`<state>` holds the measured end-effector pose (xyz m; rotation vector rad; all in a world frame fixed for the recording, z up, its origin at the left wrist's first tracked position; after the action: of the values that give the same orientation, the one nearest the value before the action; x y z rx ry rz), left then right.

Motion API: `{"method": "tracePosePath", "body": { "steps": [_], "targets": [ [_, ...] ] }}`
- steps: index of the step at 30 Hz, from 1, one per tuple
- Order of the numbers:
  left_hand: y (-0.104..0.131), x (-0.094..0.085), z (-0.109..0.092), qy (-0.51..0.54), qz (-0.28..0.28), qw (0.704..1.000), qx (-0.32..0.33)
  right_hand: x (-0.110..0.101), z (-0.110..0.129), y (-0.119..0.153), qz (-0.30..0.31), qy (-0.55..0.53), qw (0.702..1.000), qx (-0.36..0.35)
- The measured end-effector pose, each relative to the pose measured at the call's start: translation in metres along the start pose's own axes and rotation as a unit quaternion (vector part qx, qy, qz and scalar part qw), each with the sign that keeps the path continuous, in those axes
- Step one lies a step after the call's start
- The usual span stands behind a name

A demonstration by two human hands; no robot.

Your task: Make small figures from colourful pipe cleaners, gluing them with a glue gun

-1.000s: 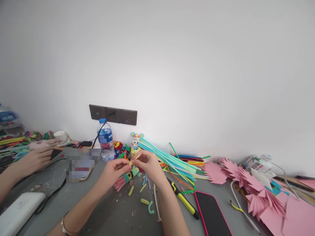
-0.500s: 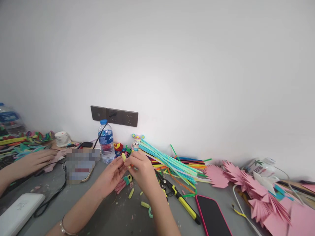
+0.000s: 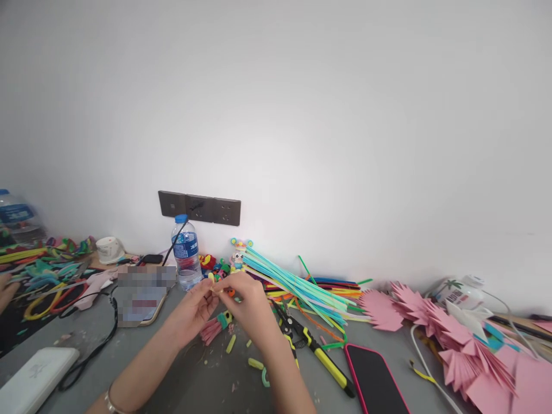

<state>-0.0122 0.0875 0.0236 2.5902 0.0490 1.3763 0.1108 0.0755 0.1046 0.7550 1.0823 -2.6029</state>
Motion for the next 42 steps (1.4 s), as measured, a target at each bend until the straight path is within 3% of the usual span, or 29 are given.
{"method": "tracePosePath", "body": {
  "steps": [6, 13, 20, 25, 29, 35, 38, 42],
  "targets": [
    [0.005, 0.011, 0.003, -0.062, 0.068, 0.996, -0.019, -0.012, -0.013, 0.001, 0.017, -0.115, 0.986, 0.118],
    [0.018, 0.024, 0.009, -0.175, 0.156, 0.971, -0.055, -0.024, -0.006, 0.000, 0.061, -0.134, 0.986, 0.082],
    [0.020, 0.025, 0.012, -0.267, 0.189, 0.943, -0.061, -0.025, -0.010, 0.008, 0.123, -0.156, 0.971, 0.135],
    [0.017, 0.022, 0.010, -0.331, 0.159, 0.930, -0.013, -0.020, -0.032, 0.013, 0.131, -0.114, 0.964, 0.201],
    [0.013, 0.020, 0.008, -0.385, 0.144, 0.912, 0.019, -0.015, -0.039, 0.012, 0.125, -0.085, 0.966, 0.209],
    [0.006, 0.017, -0.002, -0.437, 0.112, 0.883, 0.128, -0.009, -0.041, 0.008, 0.098, -0.108, 0.968, 0.204],
    [0.006, 0.015, -0.005, -0.486, 0.104, 0.850, 0.174, -0.008, -0.043, 0.009, 0.095, -0.123, 0.966, 0.206],
    [0.010, 0.019, -0.009, -0.562, 0.124, 0.784, 0.235, -0.007, -0.046, 0.011, 0.107, -0.138, 0.963, 0.208]
  ]
}}
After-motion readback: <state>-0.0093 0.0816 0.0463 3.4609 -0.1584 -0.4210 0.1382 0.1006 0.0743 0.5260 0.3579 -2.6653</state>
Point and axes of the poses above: each hand's wrist, its own y-axis away from the middle knuckle, its own x-axis out of the palm, z = x × y, the point moved 6 cm from there along -y, towards the middle knuckle, and after that the axes turned 8 degrees about y, right-handed, at the moved point
